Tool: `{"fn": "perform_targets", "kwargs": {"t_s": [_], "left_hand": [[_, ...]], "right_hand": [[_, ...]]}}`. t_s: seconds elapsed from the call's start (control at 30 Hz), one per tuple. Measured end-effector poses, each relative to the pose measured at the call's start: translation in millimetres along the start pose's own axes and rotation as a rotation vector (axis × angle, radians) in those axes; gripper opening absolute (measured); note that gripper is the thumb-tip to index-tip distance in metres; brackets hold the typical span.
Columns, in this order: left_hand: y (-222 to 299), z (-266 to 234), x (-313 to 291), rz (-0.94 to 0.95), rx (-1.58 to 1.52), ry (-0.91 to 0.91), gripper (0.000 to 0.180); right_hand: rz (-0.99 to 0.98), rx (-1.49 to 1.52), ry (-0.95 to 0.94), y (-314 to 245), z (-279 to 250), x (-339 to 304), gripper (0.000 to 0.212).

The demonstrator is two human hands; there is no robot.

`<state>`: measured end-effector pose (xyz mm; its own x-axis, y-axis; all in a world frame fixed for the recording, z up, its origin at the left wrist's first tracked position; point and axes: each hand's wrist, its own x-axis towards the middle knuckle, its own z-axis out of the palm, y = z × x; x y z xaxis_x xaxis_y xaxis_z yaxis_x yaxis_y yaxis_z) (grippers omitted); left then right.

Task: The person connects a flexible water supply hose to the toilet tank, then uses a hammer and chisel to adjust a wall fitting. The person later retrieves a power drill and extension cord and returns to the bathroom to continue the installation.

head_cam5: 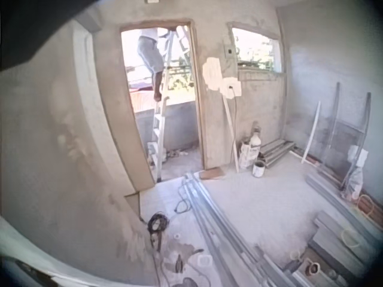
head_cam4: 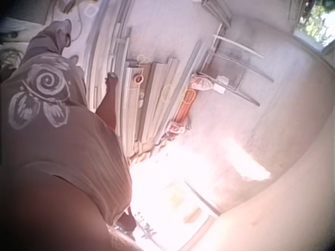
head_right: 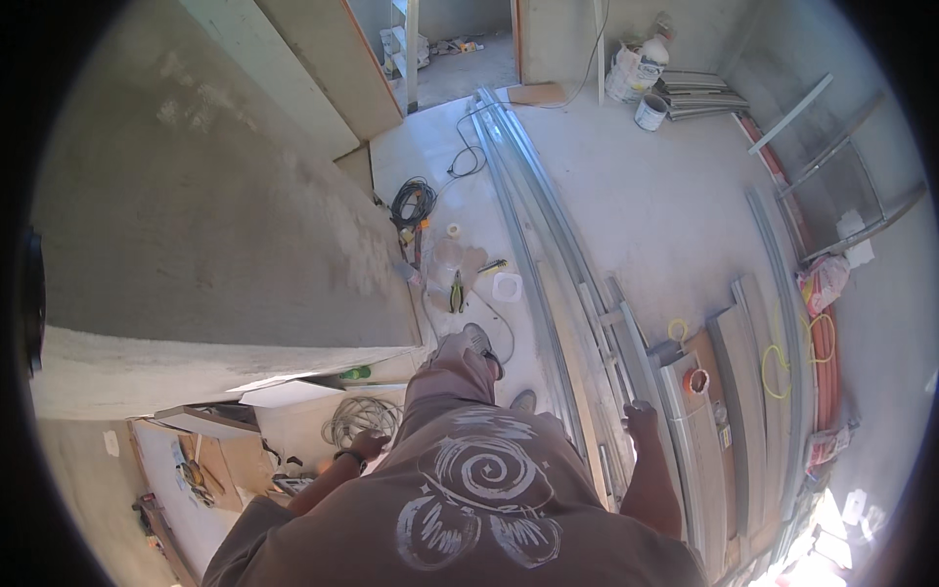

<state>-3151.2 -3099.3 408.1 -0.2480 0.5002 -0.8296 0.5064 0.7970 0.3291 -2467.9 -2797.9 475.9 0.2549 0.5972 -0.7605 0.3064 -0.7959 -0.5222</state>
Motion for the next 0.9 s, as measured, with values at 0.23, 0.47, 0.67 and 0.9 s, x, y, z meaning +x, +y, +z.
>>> {"fn": "perform_targets", "kwargs": {"t_s": [0.23,0.47,0.67,0.9], "left_hand": [[161,-118,118,-0.054,-0.345,0.144,0.065],[300,-243,200,0.064,-0.715,0.253,0.065],[392,-360,214,0.101,-0.755,0.185,0.062],[389,-413,315,-0.017,-1.044,0.328,0.058]], "right_hand": [[0.109,-0.162,-0.104,-108,51,51,0.041],[0.175,-0.559,-0.242,-203,89,89,0.042],[-0.010,-0.679,-0.231,-395,161,165,0.043],[-0.044,-0.653,-0.233,-617,276,287,0.037]]}}
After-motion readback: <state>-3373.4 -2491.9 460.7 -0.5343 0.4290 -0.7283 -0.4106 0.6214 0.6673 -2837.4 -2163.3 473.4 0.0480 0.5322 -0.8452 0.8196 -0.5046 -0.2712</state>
